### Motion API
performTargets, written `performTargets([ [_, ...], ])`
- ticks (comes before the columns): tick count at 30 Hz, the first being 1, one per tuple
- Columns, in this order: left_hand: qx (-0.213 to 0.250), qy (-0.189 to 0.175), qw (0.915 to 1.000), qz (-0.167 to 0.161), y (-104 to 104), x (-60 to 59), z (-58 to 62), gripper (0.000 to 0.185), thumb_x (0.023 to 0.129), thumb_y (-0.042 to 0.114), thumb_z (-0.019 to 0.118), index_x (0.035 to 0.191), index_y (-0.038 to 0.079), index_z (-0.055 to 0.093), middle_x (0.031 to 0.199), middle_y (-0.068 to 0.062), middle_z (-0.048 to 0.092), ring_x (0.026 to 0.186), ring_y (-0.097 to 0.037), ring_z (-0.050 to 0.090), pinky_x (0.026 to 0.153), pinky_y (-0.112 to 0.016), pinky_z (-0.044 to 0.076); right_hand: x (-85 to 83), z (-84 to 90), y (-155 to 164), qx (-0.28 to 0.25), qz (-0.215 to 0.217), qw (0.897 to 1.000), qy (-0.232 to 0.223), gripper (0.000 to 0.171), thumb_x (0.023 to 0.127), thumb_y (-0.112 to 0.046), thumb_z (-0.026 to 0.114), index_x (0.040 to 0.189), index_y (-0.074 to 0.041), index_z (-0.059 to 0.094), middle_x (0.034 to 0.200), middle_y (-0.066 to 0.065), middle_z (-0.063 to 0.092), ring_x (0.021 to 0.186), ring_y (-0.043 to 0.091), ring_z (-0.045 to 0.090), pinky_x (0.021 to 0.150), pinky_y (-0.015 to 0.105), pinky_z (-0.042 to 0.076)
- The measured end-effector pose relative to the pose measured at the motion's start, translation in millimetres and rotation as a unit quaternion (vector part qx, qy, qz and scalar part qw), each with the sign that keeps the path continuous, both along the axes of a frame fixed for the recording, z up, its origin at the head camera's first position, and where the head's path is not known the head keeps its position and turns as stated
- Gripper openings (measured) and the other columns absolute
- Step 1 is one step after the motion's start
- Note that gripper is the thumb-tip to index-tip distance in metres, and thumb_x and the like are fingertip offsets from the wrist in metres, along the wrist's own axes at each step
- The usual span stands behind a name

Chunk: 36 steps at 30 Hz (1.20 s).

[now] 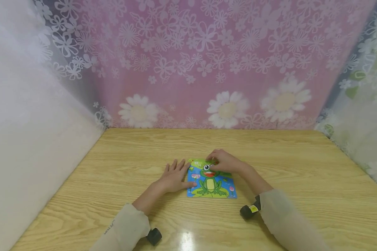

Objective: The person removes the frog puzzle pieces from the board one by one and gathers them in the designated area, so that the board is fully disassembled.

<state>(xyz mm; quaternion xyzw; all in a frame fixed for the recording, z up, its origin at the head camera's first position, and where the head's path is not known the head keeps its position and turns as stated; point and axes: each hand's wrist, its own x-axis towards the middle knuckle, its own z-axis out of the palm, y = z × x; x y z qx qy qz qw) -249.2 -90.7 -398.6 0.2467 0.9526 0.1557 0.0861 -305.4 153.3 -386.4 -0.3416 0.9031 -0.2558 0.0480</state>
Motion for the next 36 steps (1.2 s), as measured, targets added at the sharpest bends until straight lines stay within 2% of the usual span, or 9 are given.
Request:
performTargets([
  [5,-0.012,0.006,0.9999,0.000,0,-3.5,-4.6,0.088,0.084,0.064,0.047,0.148,0.010,0.019,0.151,-0.014,0.009,0.135,-0.039,0.001,0.104,-0.056,0.002,2.1,-4.6,-6,0.019,-0.029,0.999,0.035,0.022,0.082,-0.018,0.063,0.102,-0.008,0.065,0.097,0.002,0.055,0.085,0.019,0.047,0.074,0.035,0.044],
  [9,-0.014,0.005,0.9998,0.008,-1,-4.7,-5.7,0.089,0.084,0.066,0.046,0.148,0.011,0.019,0.151,-0.013,0.009,0.135,-0.038,0.001,0.104,-0.056,0.002,3.8,-7.3,-10,0.016,-0.038,0.997,0.059,0.022,0.083,-0.021,0.063,0.100,-0.008,0.064,0.096,0.001,0.055,0.087,0.020,0.045,0.076,0.036,0.043],
  [16,-0.010,0.005,0.9999,0.007,-1,-3.0,-3.8,0.088,0.084,0.065,0.047,0.148,0.010,0.020,0.151,-0.014,0.010,0.135,-0.039,0.001,0.104,-0.057,0.002,5.7,-9.6,-12,0.003,-0.054,0.996,0.065,0.021,0.084,-0.022,0.064,0.099,-0.008,0.062,0.097,0.002,0.053,0.091,0.021,0.044,0.078,0.037,0.042],
  [22,-0.010,0.000,0.9999,0.005,2,0.2,-0.6,0.088,0.085,0.063,0.048,0.148,0.010,0.019,0.151,-0.014,0.010,0.135,-0.039,0.002,0.104,-0.056,0.002,4.6,-7.3,-8,-0.018,-0.051,0.998,0.032,0.021,0.085,-0.021,0.065,0.100,-0.007,0.061,0.097,0.002,0.054,0.092,0.022,0.046,0.077,0.037,0.043],
  [26,-0.010,-0.004,0.9999,0.005,2,1.5,0.6,0.087,0.085,0.063,0.047,0.148,0.010,0.018,0.151,-0.014,0.010,0.135,-0.038,0.001,0.104,-0.055,0.002,0.4,-6.4,-1,-0.041,-0.018,0.999,-0.023,0.025,0.086,-0.015,0.064,0.108,-0.004,0.060,0.104,0.005,0.054,0.098,0.024,0.047,0.081,0.038,0.044],
  [30,-0.016,-0.003,0.9999,0.007,2,1.6,1.2,0.087,0.085,0.063,0.047,0.148,0.011,0.018,0.151,-0.013,0.009,0.135,-0.037,0.001,0.104,-0.055,0.002,-1.6,-3.4,5,-0.050,0.021,0.996,-0.070,0.038,0.083,-0.010,0.065,0.118,0.001,0.056,0.114,0.010,0.051,0.105,0.028,0.044,0.086,0.041,0.043],
  [36,-0.018,-0.003,0.9998,0.010,2,0.9,1.2,0.087,0.085,0.063,0.047,0.148,0.011,0.017,0.151,-0.013,0.009,0.136,-0.037,0.001,0.104,-0.055,0.002,-1.1,0.9,7,-0.037,0.037,0.996,-0.074,0.045,0.080,-0.010,0.068,0.121,0.001,0.055,0.116,0.010,0.049,0.103,0.027,0.043,0.083,0.039,0.043],
])
